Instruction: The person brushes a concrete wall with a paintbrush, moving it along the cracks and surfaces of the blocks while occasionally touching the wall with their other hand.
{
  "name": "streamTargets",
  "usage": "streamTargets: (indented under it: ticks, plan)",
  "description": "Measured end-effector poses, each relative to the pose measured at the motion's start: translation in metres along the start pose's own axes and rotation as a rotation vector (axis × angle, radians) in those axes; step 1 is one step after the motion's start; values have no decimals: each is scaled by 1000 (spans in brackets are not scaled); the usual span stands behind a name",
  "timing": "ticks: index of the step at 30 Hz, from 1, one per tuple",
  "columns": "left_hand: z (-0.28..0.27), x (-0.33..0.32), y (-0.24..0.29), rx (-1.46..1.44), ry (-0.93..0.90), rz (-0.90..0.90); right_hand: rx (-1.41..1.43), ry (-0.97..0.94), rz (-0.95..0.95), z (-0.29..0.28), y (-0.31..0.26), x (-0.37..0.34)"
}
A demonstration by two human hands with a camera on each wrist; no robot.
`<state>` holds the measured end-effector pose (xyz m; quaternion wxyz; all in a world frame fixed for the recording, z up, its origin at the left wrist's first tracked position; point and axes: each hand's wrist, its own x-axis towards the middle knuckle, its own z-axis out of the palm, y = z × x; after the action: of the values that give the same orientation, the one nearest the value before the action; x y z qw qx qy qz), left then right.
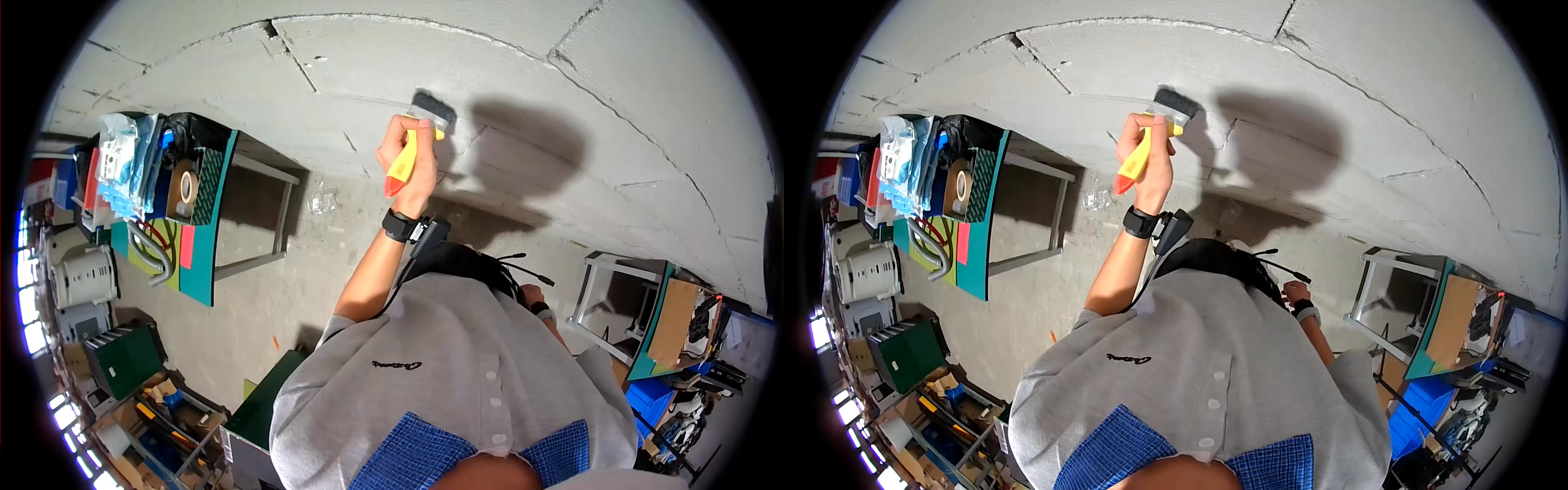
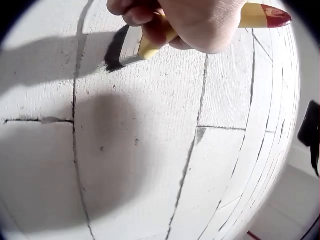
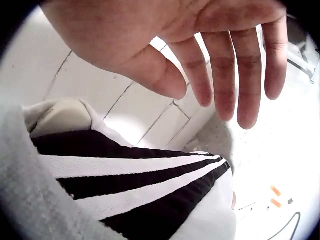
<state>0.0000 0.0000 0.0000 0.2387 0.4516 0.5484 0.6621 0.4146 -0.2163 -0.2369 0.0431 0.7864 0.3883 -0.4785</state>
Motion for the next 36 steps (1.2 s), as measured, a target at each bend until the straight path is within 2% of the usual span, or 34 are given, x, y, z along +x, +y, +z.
streamTargets:
  ticks: [2,3,5,7,9,11,13,14,16,17,18,19,20,21,23,25,26,28,31,33,34,35,36]
  plan:
    - [-6,-5,24,-295,-13,-73,-49,-59,48,1,2,-12]
    - [16,17,30,-337,-2,24,-29,4,-35,-16,-31,36]
    - [22,3,49,-453,92,18,-79,-31,-35,-11,-9,26]
    - [34,-1,12,-161,116,63,-172,-74,-155,-11,24,48]
    - [30,-14,10,51,49,61,-160,-93,-158,-16,26,49]
    - [31,-31,-6,2,23,-97,-173,-62,-87,-22,7,38]
    - [31,-37,18,-71,33,-76,-132,-57,-77,-24,15,42]
    - [35,-34,20,-70,39,-72,-147,-91,-136,-22,26,54]
    - [45,-29,22,-160,92,42,-194,-124,-215,-18,54,77]
    - [46,-25,22,-102,70,-33,-239,-114,-188,-17,57,80]
    - [45,-27,11,-2,85,8,-1006,-130,-564,-19,64,90]
    - [46,-26,-3,90,108,62,-977,-158,-629,-19,79,105]
    - [38,-28,-6,106,59,-24,-980,-74,-614,-19,72,93]
    - [31,-31,-13,103,-16,-209,-992,-58,-631,-22,63,83]
    - [26,-29,-9,-72,101,-235,-812,-143,-542,-31,52,65]
    - [20,-21,19,-240,214,-51,-625,-170,-434,-33,50,70]
    - [15,-15,28,-184,186,107,-552,-177,-390,-33,53,74]
    - [16,2,40,-238,185,100,-457,-185,-342,-33,55,85]
    - [16,13,11,-303,161,7,-384,-192,-308,-32,54,90]
    - [6,10,3,-8,139,-150,-338,-194,-294,-32,44,91]
    - [4,10,9,-25,170,-199,-317,-200,-286,-29,42,92]
    - [2,6,16,-18,171,-209,-308,-201,-283,-28,39,94]
    - [0,9,29,-136,208,-101,-301,-201,-282,-25,36,97]
